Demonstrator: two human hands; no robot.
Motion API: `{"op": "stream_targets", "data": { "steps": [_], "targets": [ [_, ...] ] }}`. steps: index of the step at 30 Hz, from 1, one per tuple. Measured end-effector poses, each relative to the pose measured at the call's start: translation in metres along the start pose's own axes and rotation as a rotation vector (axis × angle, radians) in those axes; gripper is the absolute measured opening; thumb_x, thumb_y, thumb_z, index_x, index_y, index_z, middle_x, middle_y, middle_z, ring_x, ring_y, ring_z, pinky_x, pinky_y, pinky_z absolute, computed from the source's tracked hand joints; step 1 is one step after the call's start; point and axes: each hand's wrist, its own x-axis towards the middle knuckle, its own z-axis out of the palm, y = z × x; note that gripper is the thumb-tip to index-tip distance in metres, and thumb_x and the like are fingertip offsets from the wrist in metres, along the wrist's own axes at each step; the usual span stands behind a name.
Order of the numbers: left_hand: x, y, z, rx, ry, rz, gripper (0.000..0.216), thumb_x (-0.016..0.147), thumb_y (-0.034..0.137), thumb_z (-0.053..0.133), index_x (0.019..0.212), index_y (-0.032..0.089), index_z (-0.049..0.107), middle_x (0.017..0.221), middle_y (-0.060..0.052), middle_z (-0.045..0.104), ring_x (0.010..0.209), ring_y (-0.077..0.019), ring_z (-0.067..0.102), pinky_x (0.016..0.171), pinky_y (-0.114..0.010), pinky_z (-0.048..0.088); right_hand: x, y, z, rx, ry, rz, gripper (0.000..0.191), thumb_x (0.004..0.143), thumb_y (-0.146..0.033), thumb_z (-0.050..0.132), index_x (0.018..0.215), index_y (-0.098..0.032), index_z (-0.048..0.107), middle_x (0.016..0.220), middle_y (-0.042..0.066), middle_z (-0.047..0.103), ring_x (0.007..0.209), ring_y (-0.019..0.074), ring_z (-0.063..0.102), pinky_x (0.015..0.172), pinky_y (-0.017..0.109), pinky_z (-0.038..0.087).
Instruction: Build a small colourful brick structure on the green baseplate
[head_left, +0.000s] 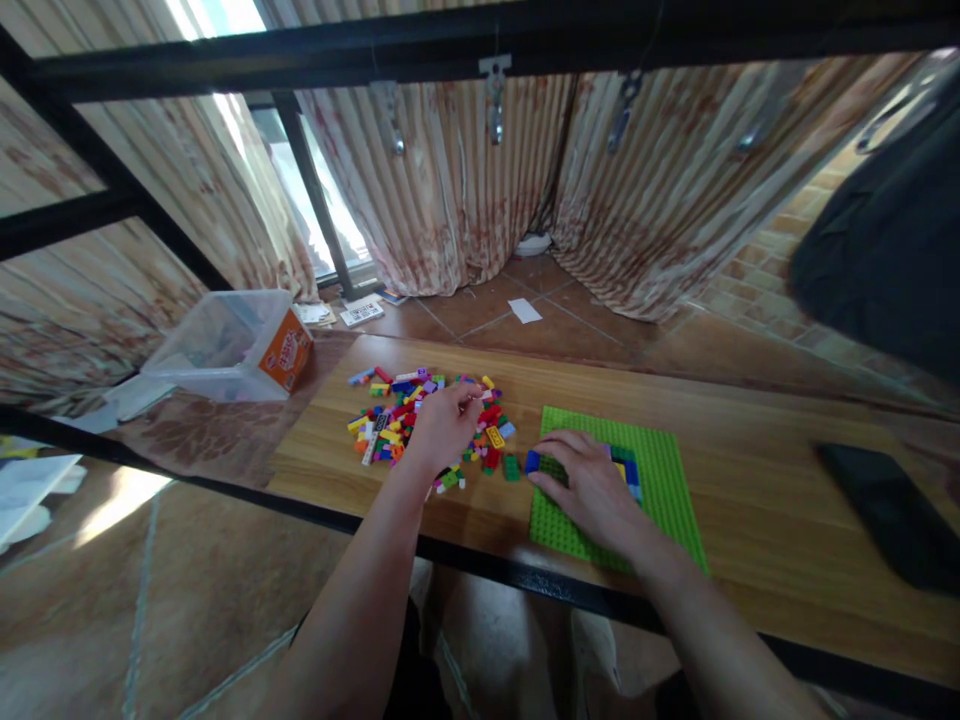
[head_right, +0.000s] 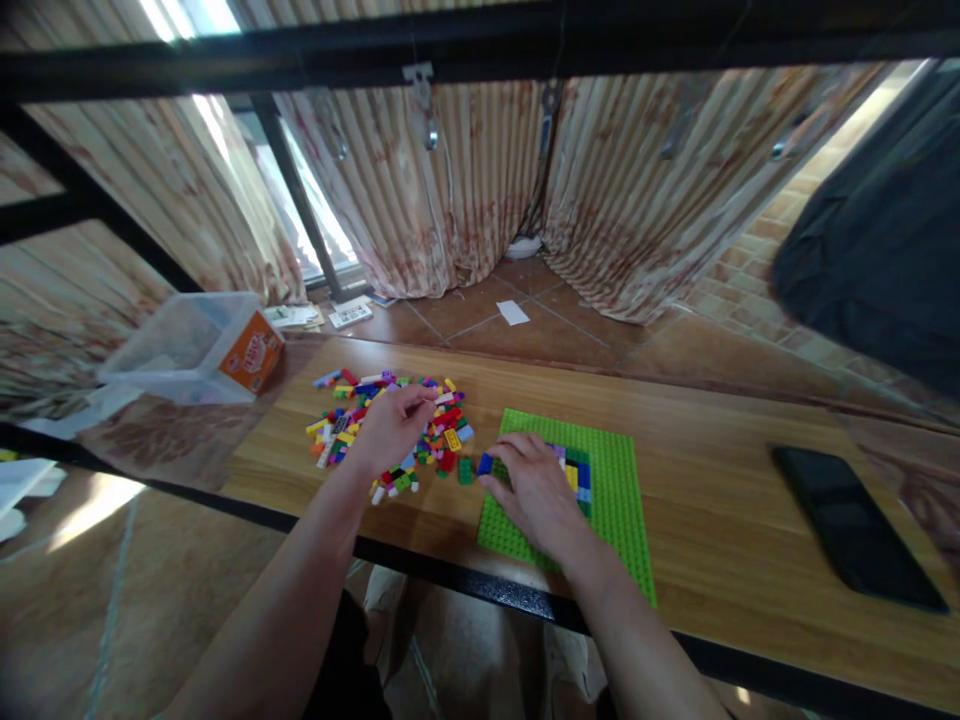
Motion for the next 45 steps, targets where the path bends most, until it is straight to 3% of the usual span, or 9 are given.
{"op": "stream_targets", "data": {
  "steps": [5, 12, 30, 35, 39, 45],
  "targets": [
    [-0.004, 0.003, -0.004, 0.079, -0.033, 0.023, 0.021, 0.087, 0.016, 0.05, 0.091, 0.017, 0.071, 0.072, -0.001, 0.069, 0.059, -0.0131, 0.055, 0.057, -0.023, 0.039, 0.012, -0.017, 0.014, 0.004, -0.025, -0.042, 0.03, 0.086, -0.036, 0.063, 0.113, -0.022, 0.064, 0.115, 0.01, 0.064, 0.107, 0.0277, 0.055, 0.088, 0.045, 0.046],
    [-0.007, -0.001, -0.007, 0.098, -0.019, 0.011, 0.021, 0.089, 0.019, 0.05, 0.093, 0.019, 0.07, 0.081, -0.003, 0.071, 0.07, -0.0156, 0.061, 0.066, -0.024, 0.044, 0.023, -0.042, 0.033, -0.065, -0.064, -0.044, 0.031, 0.084, -0.021, 0.06, 0.115, -0.024, 0.065, 0.11, 0.01, 0.066, 0.105, 0.0277, 0.053, 0.087, 0.043, 0.043],
    [-0.008, 0.0, -0.005, 0.133, -0.058, 0.011, 0.02, 0.087, 0.016, 0.051, 0.095, 0.018, 0.069, 0.076, -0.003, 0.07, 0.068, -0.0172, 0.063, 0.066, -0.027, 0.045, 0.027, -0.045, 0.038, -0.053, -0.035, -0.045, 0.02, 0.091, -0.024, 0.053, 0.101, -0.022, 0.07, 0.1, 0.009, 0.066, 0.098, 0.0256, 0.054, 0.083, 0.04, 0.043],
    [-0.008, 0.005, 0.004, -0.072, -0.085, 0.026, 0.02, 0.085, 0.015, 0.051, 0.093, 0.018, 0.07, 0.081, -0.003, 0.072, 0.072, -0.0158, 0.064, 0.071, -0.027, 0.049, 0.027, -0.04, 0.022, 0.097, 0.094, 0.012, 0.022, 0.094, -0.023, 0.047, 0.099, -0.021, 0.067, 0.098, 0.01, 0.068, 0.093, 0.0235, 0.058, 0.084, 0.04, 0.047],
    [-0.013, 0.018, 0.02, -0.367, -0.203, 0.022, 0.016, 0.085, 0.019, 0.054, 0.09, 0.016, 0.07, 0.081, -0.003, 0.071, 0.074, -0.0145, 0.063, 0.069, -0.025, 0.05, 0.022, -0.03, 0.004, 0.312, 0.195, 0.137, 0.022, 0.093, -0.027, 0.049, 0.106, -0.022, 0.065, 0.102, 0.008, 0.07, 0.096, 0.0221, 0.064, 0.088, 0.04, 0.049],
    [-0.018, 0.033, 0.036, -0.625, -0.323, -0.106, 0.012, 0.083, 0.022, 0.058, 0.082, 0.014, 0.068, 0.065, 0.0, 0.064, 0.057, -0.0106, 0.056, 0.055, -0.021, 0.046, 0.013, -0.021, -0.009, 0.531, 0.18, 0.249, 0.022, 0.089, -0.034, 0.056, 0.106, -0.022, 0.063, 0.095, 0.006, 0.073, 0.088, 0.0202, 0.068, 0.082, 0.037, 0.053]
  ]
}}
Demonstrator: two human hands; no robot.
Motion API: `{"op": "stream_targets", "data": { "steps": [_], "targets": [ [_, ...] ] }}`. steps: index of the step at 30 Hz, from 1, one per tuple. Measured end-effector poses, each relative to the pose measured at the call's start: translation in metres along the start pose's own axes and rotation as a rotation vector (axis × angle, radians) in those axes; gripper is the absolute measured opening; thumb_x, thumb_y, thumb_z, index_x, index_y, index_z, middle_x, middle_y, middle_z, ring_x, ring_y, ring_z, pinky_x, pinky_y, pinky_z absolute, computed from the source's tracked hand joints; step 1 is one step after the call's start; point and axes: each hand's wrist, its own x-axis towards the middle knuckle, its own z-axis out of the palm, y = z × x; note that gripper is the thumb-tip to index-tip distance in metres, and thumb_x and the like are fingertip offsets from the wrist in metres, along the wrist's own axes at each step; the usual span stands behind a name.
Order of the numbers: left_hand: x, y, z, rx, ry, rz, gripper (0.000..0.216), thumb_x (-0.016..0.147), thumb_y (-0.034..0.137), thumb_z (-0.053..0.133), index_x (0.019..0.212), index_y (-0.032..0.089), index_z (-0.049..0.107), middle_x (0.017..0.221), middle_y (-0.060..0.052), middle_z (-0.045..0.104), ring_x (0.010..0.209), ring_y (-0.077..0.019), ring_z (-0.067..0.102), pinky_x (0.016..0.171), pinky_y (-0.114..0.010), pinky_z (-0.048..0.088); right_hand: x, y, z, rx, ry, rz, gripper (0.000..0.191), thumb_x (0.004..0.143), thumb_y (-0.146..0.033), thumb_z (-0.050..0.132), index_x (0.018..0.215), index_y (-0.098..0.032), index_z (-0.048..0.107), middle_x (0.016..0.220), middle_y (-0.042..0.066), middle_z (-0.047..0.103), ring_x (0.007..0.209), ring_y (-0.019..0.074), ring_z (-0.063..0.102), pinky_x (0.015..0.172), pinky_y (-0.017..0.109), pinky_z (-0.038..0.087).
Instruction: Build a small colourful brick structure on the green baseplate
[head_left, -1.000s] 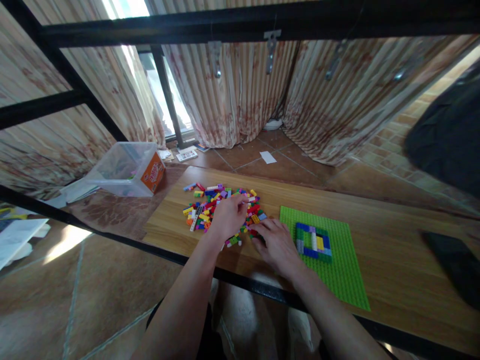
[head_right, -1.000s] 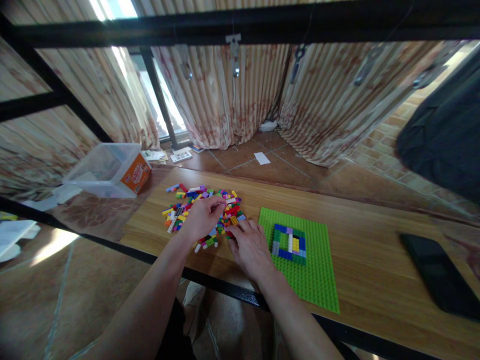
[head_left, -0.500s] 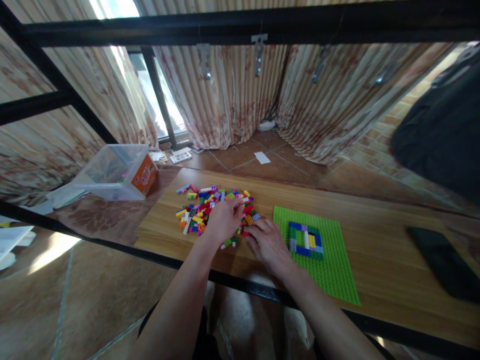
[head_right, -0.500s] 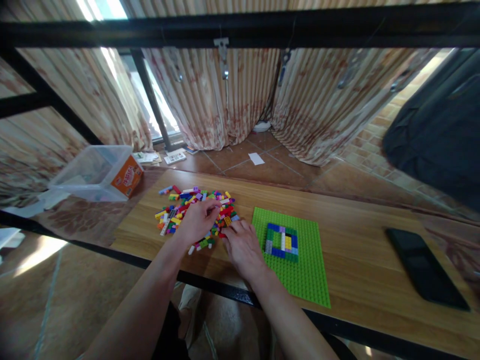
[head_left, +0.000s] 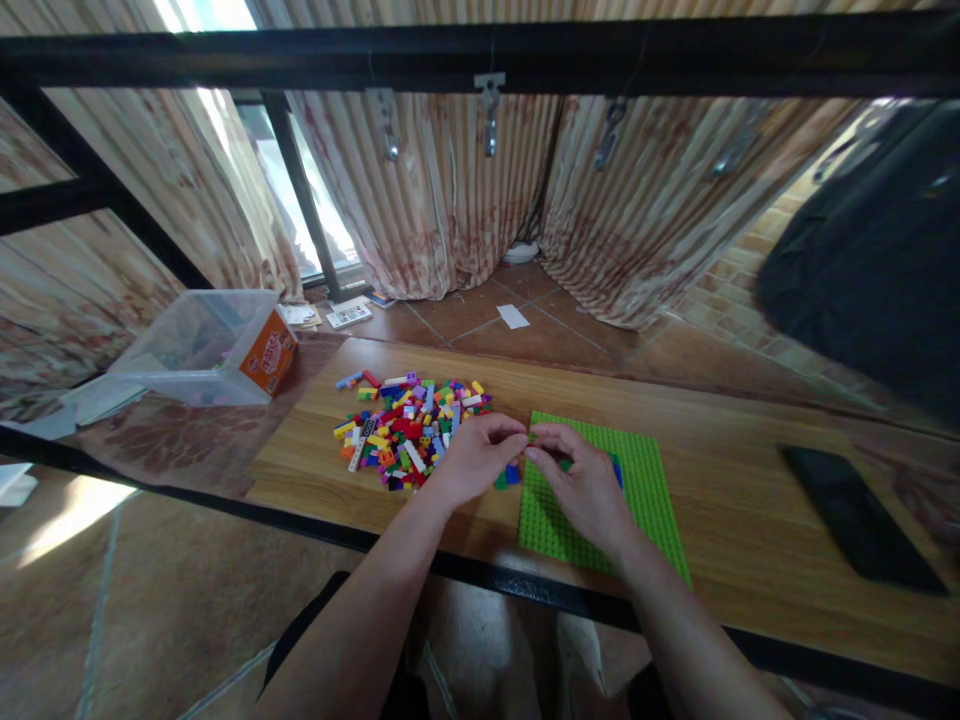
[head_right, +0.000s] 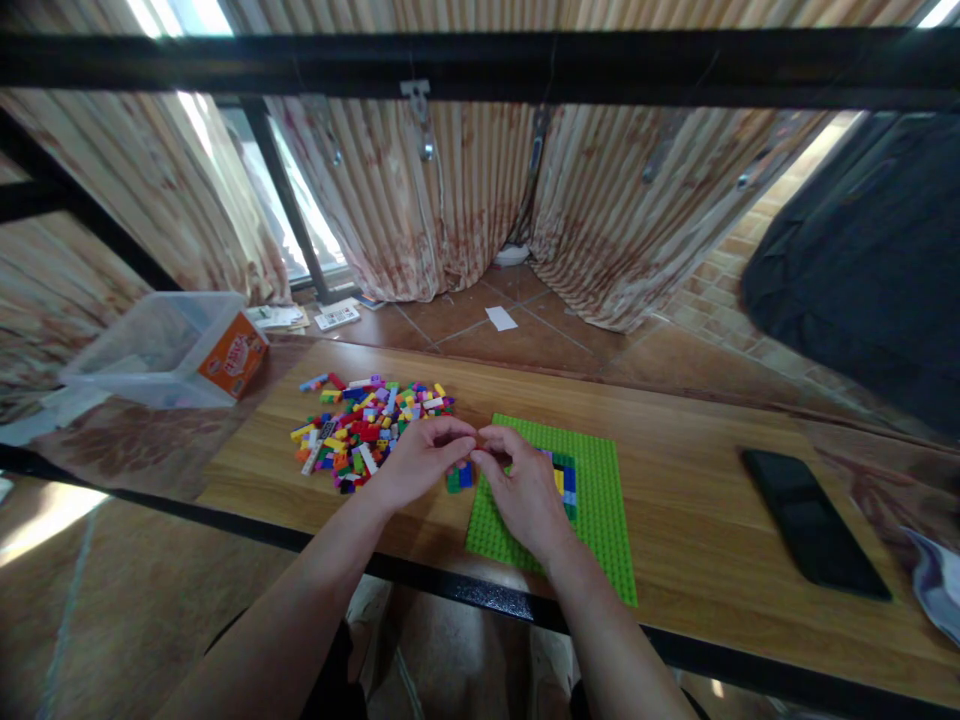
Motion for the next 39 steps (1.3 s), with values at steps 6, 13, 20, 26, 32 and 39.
{"op": "stream_targets", "data": {
  "steps": [6, 13, 20, 26, 32, 39],
  "targets": [
    [0.005, -0.008, 0.014, -0.068, 0.057, -0.099, 0.012, 0.081, 0.026, 0.062, 0.079, 0.015, 0.068, 0.063, 0.0, 0.064, 0.055, -0.0106, 0.057, 0.051, -0.021, 0.046, -0.003, 0.008, -0.012, -0.223, 0.028, -0.088, 0.018, 0.089, -0.036, 0.058, 0.097, -0.024, 0.068, 0.092, 0.004, 0.069, 0.08, 0.0188, 0.063, 0.076, 0.036, 0.051],
    [0.008, -0.006, 0.031, -0.203, 0.06, -0.218, 0.008, 0.081, 0.022, 0.063, 0.081, 0.015, 0.067, 0.06, 0.001, 0.064, 0.051, -0.0085, 0.056, 0.047, -0.018, 0.041, -0.005, 0.014, -0.029, -0.3, -0.013, -0.131, 0.019, 0.091, -0.035, 0.054, 0.098, -0.024, 0.068, 0.098, 0.006, 0.069, 0.094, 0.0214, 0.063, 0.085, 0.039, 0.05],
    [0.012, -0.006, 0.037, -0.119, 0.115, -0.192, 0.01, 0.084, 0.02, 0.058, 0.086, 0.015, 0.066, 0.076, -0.003, 0.07, 0.06, -0.0107, 0.063, 0.049, -0.018, 0.043, -0.006, 0.043, -0.069, -0.38, 0.071, -0.026, 0.021, 0.088, -0.039, 0.058, 0.091, -0.023, 0.071, 0.094, 0.006, 0.067, 0.09, 0.0223, 0.063, 0.084, 0.04, 0.049],
    [0.015, -0.016, 0.032, 0.044, 0.087, -0.069, 0.013, 0.083, 0.02, 0.058, 0.087, 0.014, 0.068, 0.072, -0.001, 0.069, 0.061, -0.0117, 0.062, 0.057, -0.022, 0.047, -0.008, 0.059, -0.076, -0.466, -0.036, -0.017, 0.018, 0.087, -0.036, 0.059, 0.089, -0.026, 0.074, 0.095, 0.006, 0.066, 0.091, 0.0232, 0.062, 0.084, 0.042, 0.048],
    [0.014, -0.023, 0.036, 0.151, 0.036, 0.007, 0.015, 0.082, 0.02, 0.058, 0.089, 0.013, 0.07, 0.079, -0.004, 0.071, 0.068, -0.014, 0.064, 0.063, -0.024, 0.049, -0.003, 0.059, -0.066, -0.562, -0.1, -0.025, 0.017, 0.086, -0.032, 0.061, 0.089, -0.025, 0.076, 0.094, 0.006, 0.066, 0.092, 0.0235, 0.06, 0.085, 0.041, 0.046],
    [0.014, -0.023, 0.036, 0.227, 0.015, 0.029, 0.017, 0.083, 0.021, 0.056, 0.091, 0.014, 0.07, 0.082, -0.004, 0.072, 0.072, -0.0149, 0.065, 0.066, -0.025, 0.05, -0.004, 0.063, -0.067, -0.601, -0.101, -0.03, 0.014, 0.084, -0.028, 0.063, 0.088, -0.024, 0.076, 0.094, 0.007, 0.066, 0.092, 0.0235, 0.06, 0.086, 0.04, 0.045]
  ]
}}
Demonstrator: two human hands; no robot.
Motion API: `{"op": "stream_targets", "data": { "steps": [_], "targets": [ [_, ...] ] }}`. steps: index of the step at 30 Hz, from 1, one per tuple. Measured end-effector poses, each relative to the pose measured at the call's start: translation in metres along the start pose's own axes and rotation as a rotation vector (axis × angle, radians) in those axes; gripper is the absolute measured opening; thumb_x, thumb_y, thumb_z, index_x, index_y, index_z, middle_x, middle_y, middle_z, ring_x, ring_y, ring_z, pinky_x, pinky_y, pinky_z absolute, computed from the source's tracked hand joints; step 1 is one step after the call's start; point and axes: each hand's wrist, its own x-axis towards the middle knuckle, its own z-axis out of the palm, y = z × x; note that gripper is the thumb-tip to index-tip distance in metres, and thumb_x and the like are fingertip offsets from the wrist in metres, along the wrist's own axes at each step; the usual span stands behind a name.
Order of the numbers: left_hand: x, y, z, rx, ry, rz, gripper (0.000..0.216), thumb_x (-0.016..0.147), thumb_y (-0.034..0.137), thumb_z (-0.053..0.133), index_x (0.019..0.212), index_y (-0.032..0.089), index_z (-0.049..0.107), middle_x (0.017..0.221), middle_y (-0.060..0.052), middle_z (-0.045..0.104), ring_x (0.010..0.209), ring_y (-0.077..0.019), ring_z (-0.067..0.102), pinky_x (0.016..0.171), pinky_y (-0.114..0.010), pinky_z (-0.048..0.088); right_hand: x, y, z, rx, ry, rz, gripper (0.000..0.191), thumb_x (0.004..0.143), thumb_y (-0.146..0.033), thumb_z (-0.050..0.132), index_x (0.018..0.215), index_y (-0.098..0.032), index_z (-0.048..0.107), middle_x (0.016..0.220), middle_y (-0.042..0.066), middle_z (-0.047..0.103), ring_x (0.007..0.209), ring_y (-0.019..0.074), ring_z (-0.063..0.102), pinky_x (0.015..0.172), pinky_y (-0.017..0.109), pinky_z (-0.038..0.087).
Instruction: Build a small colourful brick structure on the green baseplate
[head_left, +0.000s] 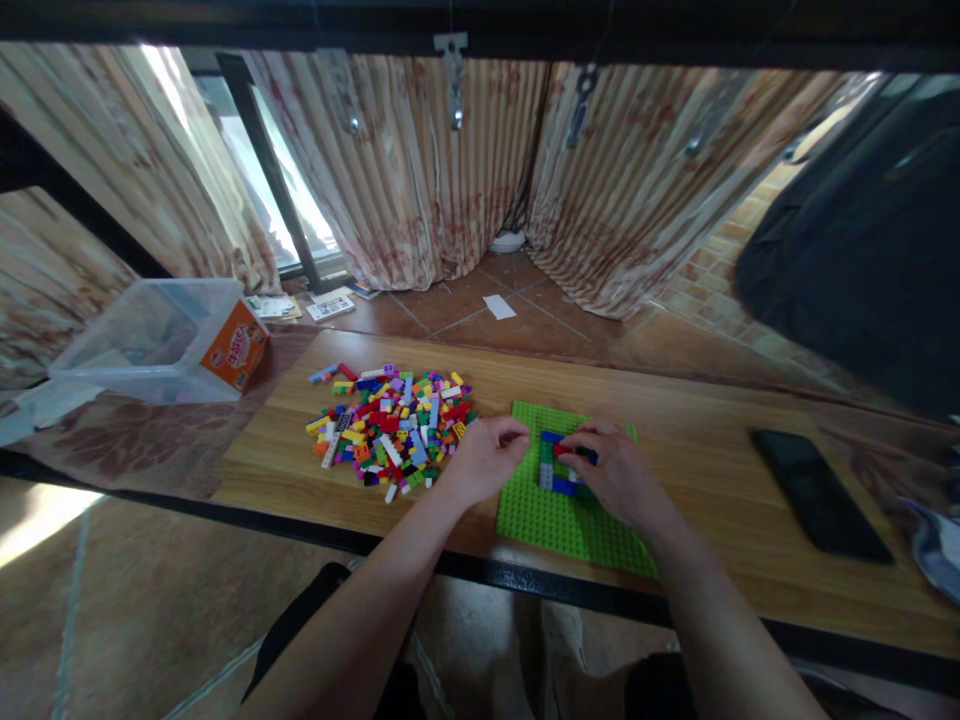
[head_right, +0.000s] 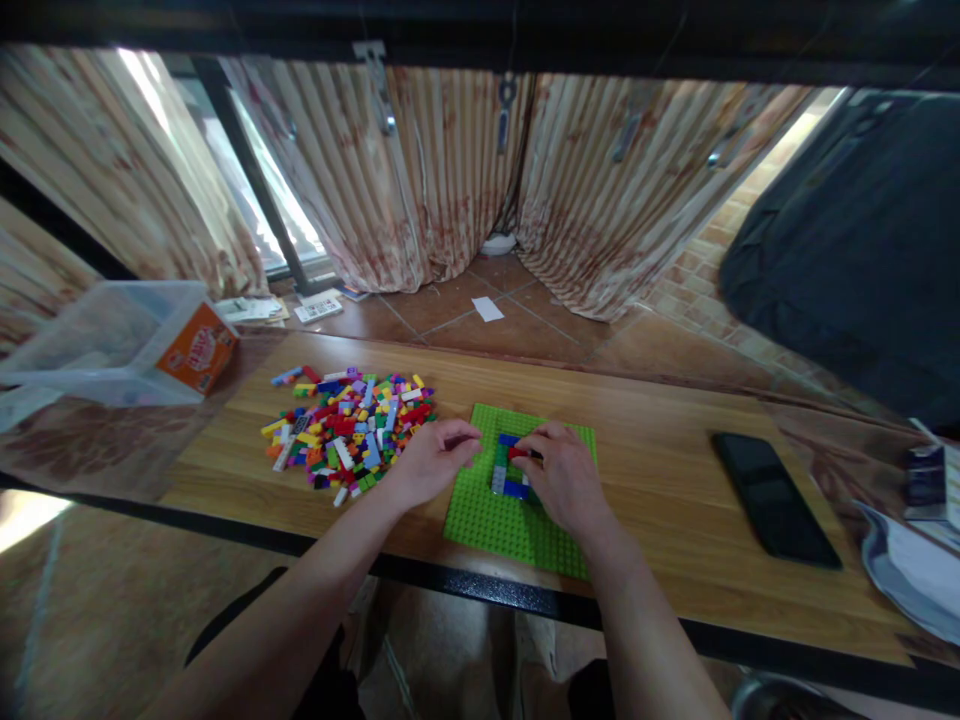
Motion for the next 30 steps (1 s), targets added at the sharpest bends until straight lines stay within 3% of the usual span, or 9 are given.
{"op": "stream_targets", "data": {
  "steps": [10, 19, 26, 30],
  "targets": [
    [-0.002, -0.001, 0.0, 0.008, -0.02, 0.01, 0.017, 0.084, 0.021, 0.055, 0.092, 0.014, 0.069, 0.081, -0.004, 0.072, 0.073, -0.0149, 0.065, 0.066, -0.025, 0.05, 0.001, 0.0, 0.004, 0.015, 0.054, 0.096, 0.015, 0.081, -0.03, 0.065, 0.09, -0.022, 0.074, 0.095, 0.007, 0.067, 0.094, 0.0241, 0.061, 0.088, 0.04, 0.046],
    [-0.002, -0.001, -0.003, 0.048, -0.013, 0.018, 0.017, 0.084, 0.021, 0.055, 0.091, 0.014, 0.069, 0.08, -0.003, 0.072, 0.072, -0.015, 0.065, 0.066, -0.025, 0.05, 0.003, 0.001, 0.003, 0.107, 0.143, 0.252, 0.025, 0.083, -0.039, 0.059, 0.089, -0.019, 0.073, 0.091, 0.007, 0.068, 0.082, 0.0207, 0.06, 0.077, 0.035, 0.046],
    [-0.007, 0.007, 0.001, 0.116, -0.026, 0.054, 0.019, 0.088, 0.02, 0.051, 0.094, 0.016, 0.069, 0.086, -0.004, 0.072, 0.079, -0.0158, 0.066, 0.073, -0.027, 0.052, 0.007, 0.002, 0.007, 0.079, 0.12, 0.231, 0.02, 0.078, -0.036, 0.061, 0.079, -0.019, 0.073, 0.084, 0.008, 0.068, 0.083, 0.0226, 0.06, 0.076, 0.037, 0.044],
    [-0.014, 0.016, 0.011, 0.323, -0.02, 0.139, 0.022, 0.088, 0.019, 0.053, 0.103, 0.016, 0.068, 0.099, -0.007, 0.069, 0.09, -0.0187, 0.064, 0.086, -0.033, 0.052, 0.007, 0.005, 0.006, 0.124, 0.102, 0.242, 0.024, 0.08, -0.037, 0.057, 0.079, -0.02, 0.073, 0.085, 0.008, 0.068, 0.082, 0.0217, 0.061, 0.075, 0.036, 0.045]
  ]
}}
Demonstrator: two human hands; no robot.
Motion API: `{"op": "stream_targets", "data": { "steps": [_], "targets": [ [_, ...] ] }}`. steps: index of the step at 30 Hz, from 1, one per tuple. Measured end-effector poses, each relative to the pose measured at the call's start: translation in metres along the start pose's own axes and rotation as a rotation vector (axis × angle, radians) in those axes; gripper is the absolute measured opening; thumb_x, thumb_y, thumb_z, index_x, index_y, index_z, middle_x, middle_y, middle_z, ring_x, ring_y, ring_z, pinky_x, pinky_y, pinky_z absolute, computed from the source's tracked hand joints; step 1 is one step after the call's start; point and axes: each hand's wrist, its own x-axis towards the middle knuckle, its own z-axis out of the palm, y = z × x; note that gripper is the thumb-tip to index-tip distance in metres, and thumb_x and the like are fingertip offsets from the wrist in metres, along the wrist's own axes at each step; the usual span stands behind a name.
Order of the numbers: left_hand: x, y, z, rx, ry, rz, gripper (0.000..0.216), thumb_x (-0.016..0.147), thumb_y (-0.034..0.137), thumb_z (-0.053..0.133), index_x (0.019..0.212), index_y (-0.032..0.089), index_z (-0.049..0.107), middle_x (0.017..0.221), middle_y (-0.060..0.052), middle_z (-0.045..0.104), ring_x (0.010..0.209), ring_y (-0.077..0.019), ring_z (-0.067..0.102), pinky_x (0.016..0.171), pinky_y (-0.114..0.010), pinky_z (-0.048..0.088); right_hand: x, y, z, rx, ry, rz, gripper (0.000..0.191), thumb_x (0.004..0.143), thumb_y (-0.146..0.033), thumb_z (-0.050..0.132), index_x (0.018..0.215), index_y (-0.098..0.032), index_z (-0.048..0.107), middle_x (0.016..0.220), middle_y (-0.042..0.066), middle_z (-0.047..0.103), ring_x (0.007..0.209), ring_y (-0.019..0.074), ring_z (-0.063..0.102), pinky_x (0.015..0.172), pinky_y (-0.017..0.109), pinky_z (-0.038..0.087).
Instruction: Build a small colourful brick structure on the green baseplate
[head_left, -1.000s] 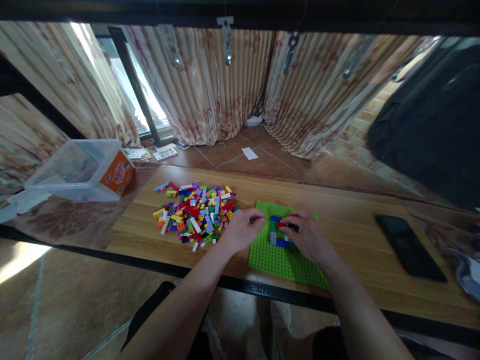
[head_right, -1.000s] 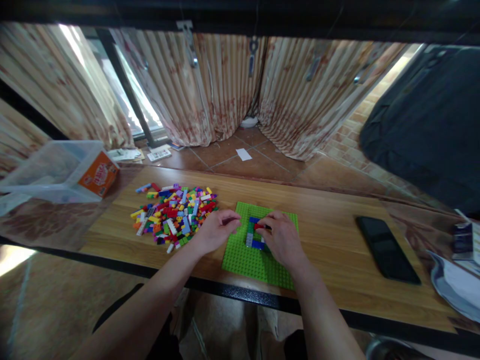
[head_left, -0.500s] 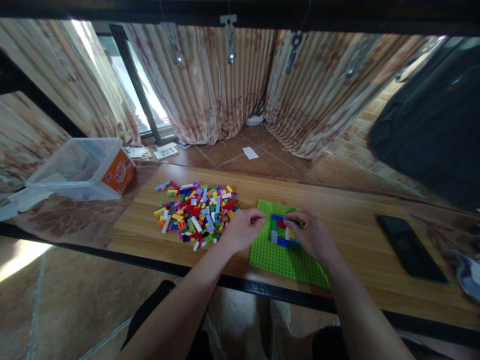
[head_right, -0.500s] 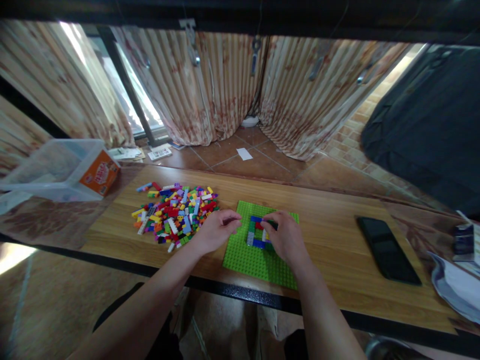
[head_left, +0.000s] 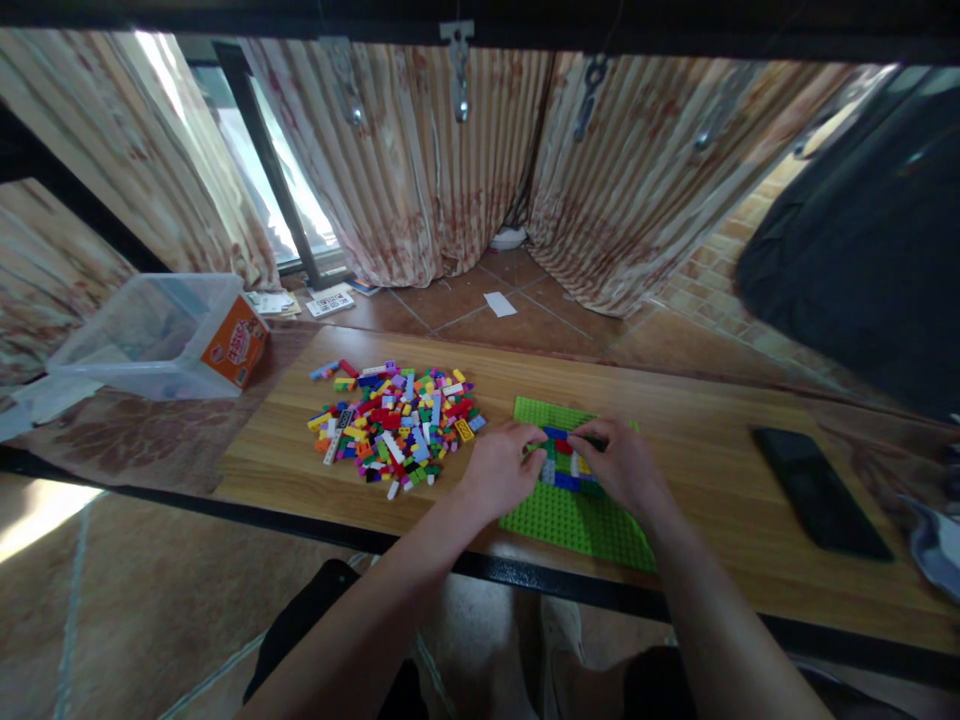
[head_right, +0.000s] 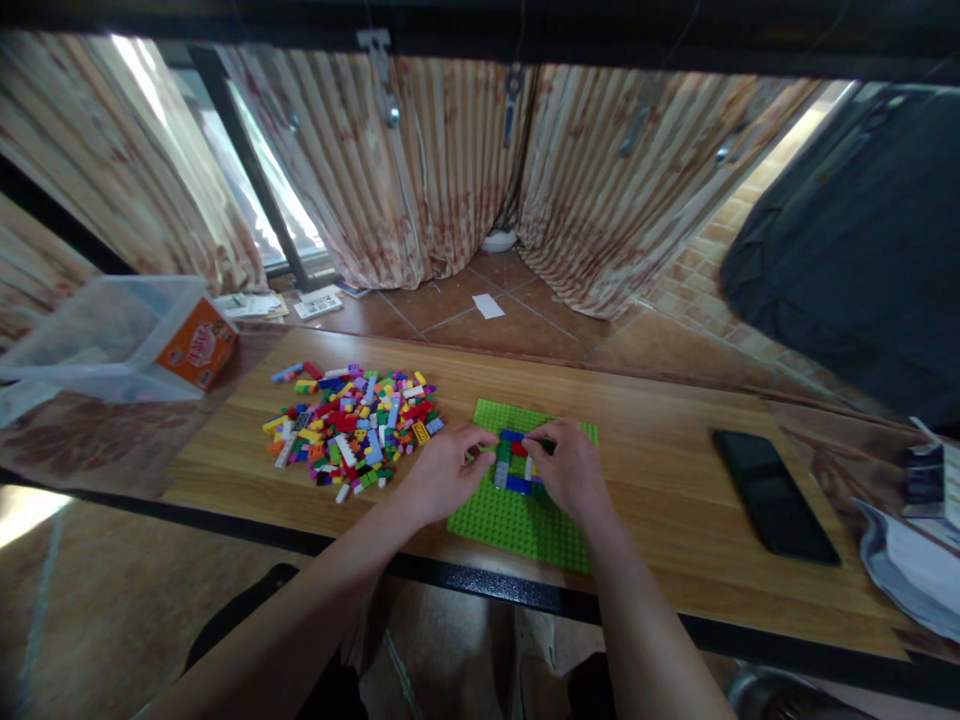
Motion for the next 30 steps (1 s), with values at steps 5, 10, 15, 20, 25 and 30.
{"op": "stream_targets", "data": {
  "steps": [5, 10, 15, 20, 25, 30],
  "targets": [
    [-0.005, 0.007, 0.015, 0.28, -0.041, 0.179, 0.031, 0.089, 0.023, 0.055, 0.118, 0.015, 0.062, 0.115, -0.011, 0.059, 0.111, -0.0237, 0.054, 0.101, -0.039, 0.044, 0.0, 0.006, -0.001, 0.068, 0.013, 0.0, 0.023, 0.08, -0.036, 0.056, 0.078, -0.02, 0.073, 0.085, 0.007, 0.07, 0.083, 0.0208, 0.063, 0.077, 0.034, 0.047],
    [-0.008, 0.004, 0.026, 0.432, -0.073, 0.197, 0.036, 0.094, 0.028, 0.048, 0.126, 0.014, 0.056, 0.12, -0.014, 0.054, 0.113, -0.0255, 0.051, 0.101, -0.042, 0.043, 0.0, 0.007, 0.001, 0.06, 0.01, 0.015, 0.02, 0.077, -0.034, 0.059, 0.077, -0.02, 0.073, 0.088, 0.007, 0.071, 0.084, 0.0214, 0.065, 0.08, 0.036, 0.049],
    [-0.009, 0.006, 0.027, 0.489, -0.081, 0.186, 0.035, 0.095, 0.03, 0.045, 0.126, 0.015, 0.054, 0.119, -0.013, 0.054, 0.112, -0.0261, 0.05, 0.097, -0.041, 0.045, 0.002, 0.004, 0.001, 0.049, 0.017, 0.031, 0.016, 0.076, -0.03, 0.061, 0.074, -0.021, 0.073, 0.087, 0.006, 0.072, 0.083, 0.0208, 0.066, 0.078, 0.035, 0.05],
    [-0.008, 0.011, 0.026, 0.533, -0.101, 0.169, 0.033, 0.096, 0.027, 0.043, 0.124, 0.013, 0.054, 0.118, -0.013, 0.054, 0.111, -0.0265, 0.05, 0.095, -0.042, 0.045, 0.003, 0.004, 0.002, 0.05, 0.022, 0.062, 0.016, 0.075, -0.03, 0.062, 0.074, -0.02, 0.074, 0.086, 0.007, 0.072, 0.082, 0.021, 0.066, 0.079, 0.035, 0.049],
    [-0.008, 0.013, 0.027, 0.58, -0.104, 0.161, 0.03, 0.097, 0.025, 0.041, 0.121, 0.014, 0.055, 0.116, -0.012, 0.055, 0.106, -0.0254, 0.052, 0.092, -0.04, 0.046, 0.004, 0.008, 0.005, 0.08, 0.025, 0.06, 0.017, 0.074, -0.03, 0.061, 0.072, -0.019, 0.074, 0.083, 0.006, 0.072, 0.081, 0.021, 0.066, 0.079, 0.035, 0.049],
    [-0.006, 0.017, 0.03, 0.659, -0.116, 0.149, 0.029, 0.096, 0.022, 0.042, 0.121, 0.013, 0.055, 0.113, -0.013, 0.056, 0.105, -0.0263, 0.052, 0.086, -0.04, 0.047, 0.005, 0.009, 0.007, 0.112, 0.044, 0.059, 0.014, 0.072, -0.027, 0.063, 0.071, -0.02, 0.074, 0.083, 0.005, 0.073, 0.081, 0.0208, 0.066, 0.081, 0.035, 0.05]
  ]
}}
